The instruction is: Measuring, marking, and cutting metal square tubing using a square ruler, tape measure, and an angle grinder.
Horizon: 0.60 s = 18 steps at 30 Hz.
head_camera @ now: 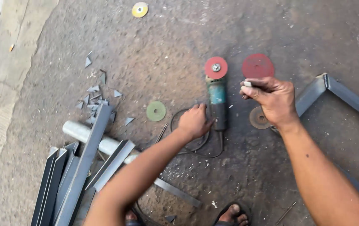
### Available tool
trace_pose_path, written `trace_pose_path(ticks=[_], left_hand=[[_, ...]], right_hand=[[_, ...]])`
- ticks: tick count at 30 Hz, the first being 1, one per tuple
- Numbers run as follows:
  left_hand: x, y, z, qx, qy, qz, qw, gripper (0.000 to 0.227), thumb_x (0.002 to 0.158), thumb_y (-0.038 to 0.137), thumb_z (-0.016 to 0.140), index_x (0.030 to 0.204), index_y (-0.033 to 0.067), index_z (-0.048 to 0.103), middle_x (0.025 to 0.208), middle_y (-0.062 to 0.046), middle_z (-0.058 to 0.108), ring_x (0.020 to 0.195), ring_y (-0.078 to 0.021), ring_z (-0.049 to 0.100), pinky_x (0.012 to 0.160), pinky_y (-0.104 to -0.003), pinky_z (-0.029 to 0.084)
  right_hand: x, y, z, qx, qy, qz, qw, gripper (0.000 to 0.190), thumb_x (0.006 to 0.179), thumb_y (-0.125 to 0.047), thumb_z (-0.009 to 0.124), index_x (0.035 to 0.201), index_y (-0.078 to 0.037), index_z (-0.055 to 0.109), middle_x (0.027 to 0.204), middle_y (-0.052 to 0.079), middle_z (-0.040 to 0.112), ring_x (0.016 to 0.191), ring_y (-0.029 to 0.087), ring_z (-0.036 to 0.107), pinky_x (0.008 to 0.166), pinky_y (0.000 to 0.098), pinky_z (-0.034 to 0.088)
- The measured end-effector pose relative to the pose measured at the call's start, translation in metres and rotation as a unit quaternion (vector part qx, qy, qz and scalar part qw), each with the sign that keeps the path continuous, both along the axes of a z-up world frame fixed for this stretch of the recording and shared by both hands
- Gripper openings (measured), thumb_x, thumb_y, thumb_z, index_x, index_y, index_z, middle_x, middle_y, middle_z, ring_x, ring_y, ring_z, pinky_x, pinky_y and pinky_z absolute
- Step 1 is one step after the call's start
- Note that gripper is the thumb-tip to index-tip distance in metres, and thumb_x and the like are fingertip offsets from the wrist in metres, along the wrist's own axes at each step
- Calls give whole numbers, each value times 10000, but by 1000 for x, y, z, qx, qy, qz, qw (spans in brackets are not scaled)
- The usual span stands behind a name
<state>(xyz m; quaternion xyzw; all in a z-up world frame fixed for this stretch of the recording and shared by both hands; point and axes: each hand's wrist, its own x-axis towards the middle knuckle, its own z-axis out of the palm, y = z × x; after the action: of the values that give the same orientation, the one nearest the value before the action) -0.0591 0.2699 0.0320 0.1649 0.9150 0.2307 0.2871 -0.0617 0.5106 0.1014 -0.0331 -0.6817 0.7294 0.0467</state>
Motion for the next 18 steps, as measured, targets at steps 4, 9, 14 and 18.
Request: trace_pose_path(ticks=[4,9,14,18], left_hand=[[-13,67,-7,23,-48,143,988,880,849,537,753,1385,-50,375,1328,-310,508,1265,-538,555,1050,-601,500],[-14,91,-79,-2,-43,357,933,1030,667,558,896,1352,0,365,1301,-216,495,1290,-448,521,1065,-582,487],[-8,74,-52,207,-120,468,851,751,642,338,905,1185,-19,528,1066,-203,578,1015,-402,626,867,-506,516],[6,40,-10,457,-199,515,697,482,687,135,840,1066,-3,577,810,-199,579,666,-332,687,551,-461,615]], right_hand=[[19,21,14,7,45,-25,999,220,818,122,818,1016,79,733,942,261,741,816,235,740,678,386,647],[39,38,21,-4,55,-34,998,173,854,116,786,1015,91,725,931,226,751,832,202,732,692,352,659],[46,43,-27,-108,-100,8,989,183,1016,-65,587,1155,4,490,834,189,668,725,225,695,663,342,628],[53,15,-84,-118,-217,67,967,92,936,-90,522,1012,-39,535,688,19,445,607,135,517,534,281,477]])
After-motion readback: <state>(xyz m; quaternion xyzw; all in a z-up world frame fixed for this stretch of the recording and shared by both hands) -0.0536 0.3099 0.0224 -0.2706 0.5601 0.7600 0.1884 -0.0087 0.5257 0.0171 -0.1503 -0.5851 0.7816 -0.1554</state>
